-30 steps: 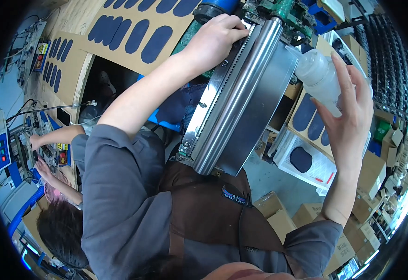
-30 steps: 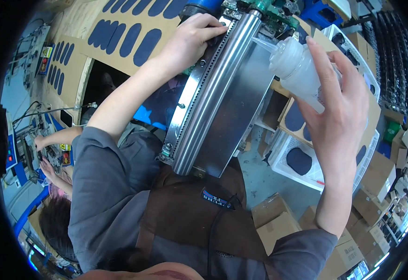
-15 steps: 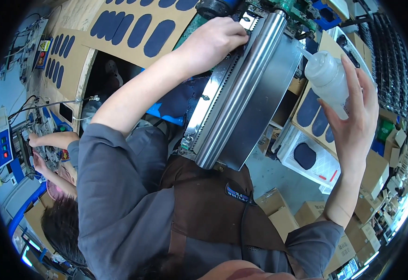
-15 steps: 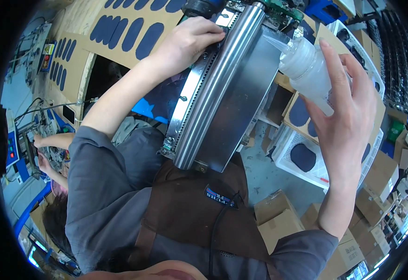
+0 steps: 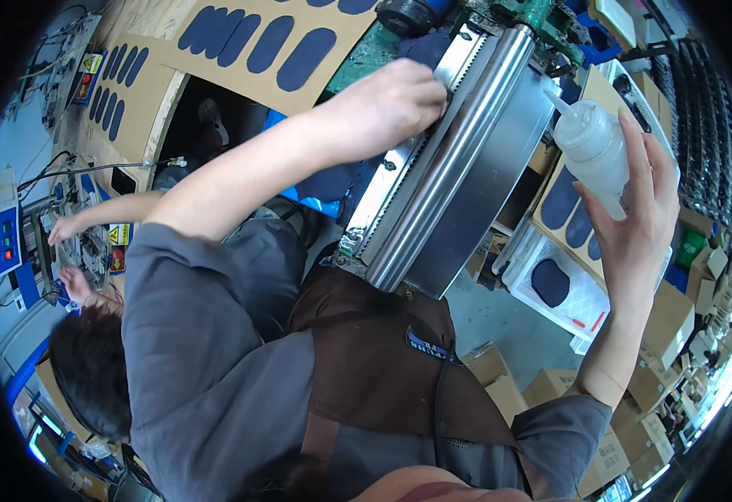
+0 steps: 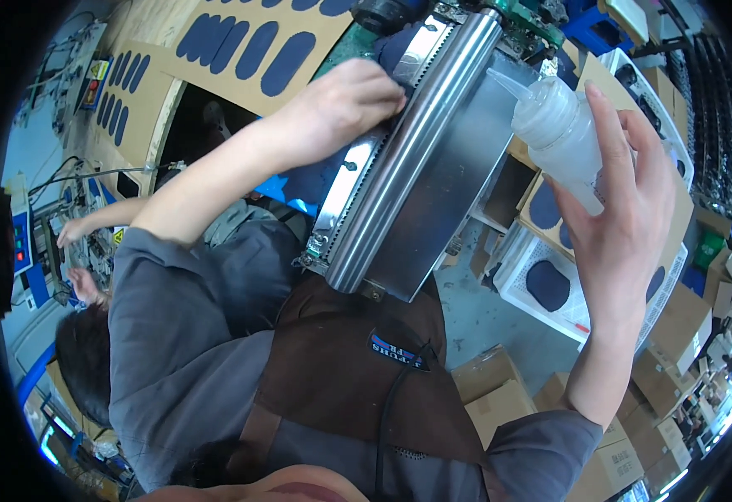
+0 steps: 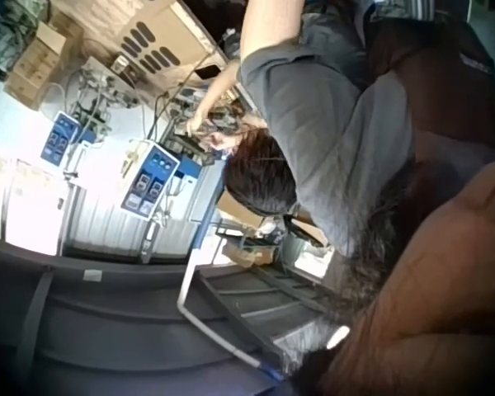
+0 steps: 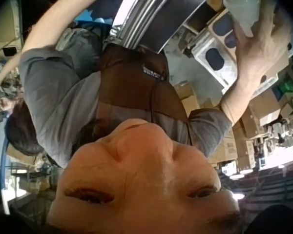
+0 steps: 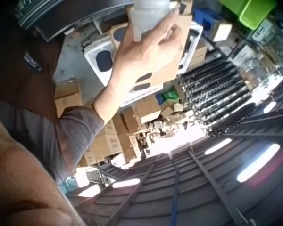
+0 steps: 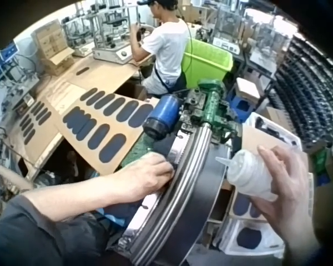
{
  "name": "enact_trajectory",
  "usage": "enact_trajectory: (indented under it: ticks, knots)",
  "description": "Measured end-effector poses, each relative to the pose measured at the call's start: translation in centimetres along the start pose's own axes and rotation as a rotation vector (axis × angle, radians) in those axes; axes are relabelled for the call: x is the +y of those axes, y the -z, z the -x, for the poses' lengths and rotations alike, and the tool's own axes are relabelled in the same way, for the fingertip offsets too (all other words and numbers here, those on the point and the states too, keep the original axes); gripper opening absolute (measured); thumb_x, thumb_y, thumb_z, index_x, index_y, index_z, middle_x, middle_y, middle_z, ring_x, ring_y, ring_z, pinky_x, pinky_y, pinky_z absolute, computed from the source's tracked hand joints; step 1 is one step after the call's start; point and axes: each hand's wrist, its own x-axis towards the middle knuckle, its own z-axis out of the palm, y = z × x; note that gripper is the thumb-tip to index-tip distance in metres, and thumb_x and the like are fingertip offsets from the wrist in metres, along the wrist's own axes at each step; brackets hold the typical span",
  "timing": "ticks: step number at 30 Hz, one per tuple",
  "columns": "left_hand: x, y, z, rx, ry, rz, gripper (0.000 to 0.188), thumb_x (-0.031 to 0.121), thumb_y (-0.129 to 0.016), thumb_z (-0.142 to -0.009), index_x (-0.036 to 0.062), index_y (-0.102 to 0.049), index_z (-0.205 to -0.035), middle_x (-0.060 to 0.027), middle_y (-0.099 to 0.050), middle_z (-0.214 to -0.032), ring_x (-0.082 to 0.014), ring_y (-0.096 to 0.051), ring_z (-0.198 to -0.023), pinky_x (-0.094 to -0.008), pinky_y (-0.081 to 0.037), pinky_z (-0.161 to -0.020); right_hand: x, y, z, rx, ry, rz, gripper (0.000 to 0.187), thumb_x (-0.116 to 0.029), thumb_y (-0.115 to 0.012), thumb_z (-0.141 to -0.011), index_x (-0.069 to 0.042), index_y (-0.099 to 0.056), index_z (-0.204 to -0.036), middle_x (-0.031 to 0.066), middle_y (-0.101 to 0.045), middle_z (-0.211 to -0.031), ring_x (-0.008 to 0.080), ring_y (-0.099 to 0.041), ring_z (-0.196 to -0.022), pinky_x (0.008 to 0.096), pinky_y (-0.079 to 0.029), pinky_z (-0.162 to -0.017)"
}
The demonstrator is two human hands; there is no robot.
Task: Processing small fabric or foam components using a specialized machine and applying a liquid substance from a squeeze bottle.
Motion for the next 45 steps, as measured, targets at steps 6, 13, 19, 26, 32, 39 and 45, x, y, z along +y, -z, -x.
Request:
enact_trajectory:
  ticks: [6,13,19,26,32,39,45]
  knots:
    - [-0.9,-0.1,-0.9,-0.009,-0.026,-0.053,0.013,0.005,-0.070,-0.082,-0.0019,-0.075,-0.093,-0.0066,-0.066,-0.104,-0.0228,-0.060,-0.102,-0.0338,-0.048,-0.098,-0.6,0.2,-0.5,-0.002,0.000,-0.023,0.087,-0.001,-0.088,-0.068,-0.025,-0.053,-0.145,0.0098,-0.057,-0.132,0.0331,-0.059,-0.119,0.0479,-0.056,-0.099]
    - [0.6,0.2,1.3,-0.016,-0.052,0.020,0.010,0.006,-0.069,-0.082,-0.0003,-0.074,-0.089,-0.0054,-0.065,-0.102,-0.0218,-0.058,-0.103,-0.0339,-0.047,-0.099,-0.7,0.6,-0.2,-0.016,-0.019,-0.017,0.087,-0.002,-0.088,-0.068,-0.023,-0.054,-0.145,0.0106,-0.057,-0.132,0.0331,-0.059,-0.118,0.0478,-0.056,-0.098]
    - [-0.7,-0.7,-0.1,0.089,-0.070,-0.055,0.006,0.007,-0.067,-0.078,0.0040,-0.071,-0.076,-0.0048,-0.059,-0.090,-0.0212,-0.055,-0.089,-0.0321,-0.045,-0.094,-0.8,0.6,-0.5,0.001,0.004,-0.031,0.085,-0.002,-0.088,-0.069,-0.022,-0.054,-0.144,0.0110,-0.057,-0.132,0.0325,-0.059,-0.117,0.0479,-0.056,-0.098]
    - [0.0,-0.2,0.8,0.073,-0.086,0.001,0.008,0.009,-0.068,-0.080,0.0043,-0.070,-0.074,-0.0046,-0.060,-0.091,-0.0212,-0.055,-0.089,-0.0330,-0.046,-0.094,-1.1,1.0,0.1,-0.002,-0.010,-0.002,0.085,-0.003,-0.088,-0.069,-0.021,-0.053,-0.145,0.0111,-0.057,-0.132,0.0323,-0.060,-0.117,0.0477,-0.056,-0.098]
    - [-1.6,0.2,-0.8,-0.028,-0.072,-0.058,0.011,0.005,-0.068,-0.085,-0.0012,-0.075,-0.091,-0.0061,-0.064,-0.100,-0.0219,-0.058,-0.100,-0.0333,-0.046,-0.099,-0.9,0.9,0.5,-0.002,0.005,-0.011,0.085,-0.004,-0.088,-0.070,-0.021,-0.053,-0.145,0.0109,-0.056,-0.133,0.0324,-0.060,-0.117,0.0478,-0.056,-0.099]
    - [-0.5,0.6,1.1,-0.002,-0.158,0.098,0.011,0.005,-0.067,-0.085,-0.0023,-0.074,-0.090,-0.0063,-0.063,-0.099,-0.0223,-0.058,-0.099,-0.0334,-0.047,-0.098,-0.9,1.1,1.5,0.002,-0.030,0.007,0.085,-0.005,-0.088,-0.071,-0.022,-0.052,-0.146,0.0109,-0.056,-0.134,0.0327,-0.060,-0.118,0.0478,-0.056,-0.098]
    - [-0.3,0.5,1.5,0.064,-0.177,0.071,0.007,0.005,-0.069,-0.080,-0.0004,-0.072,-0.078,-0.0067,-0.060,-0.092,-0.0224,-0.058,-0.093,-0.0338,-0.047,-0.095,-1.0,0.9,1.3,0.014,-0.006,-0.010,0.085,-0.007,-0.088,-0.072,-0.023,-0.051,-0.146,0.0108,-0.057,-0.134,0.0326,-0.060,-0.117,0.0496,-0.057,-0.098]
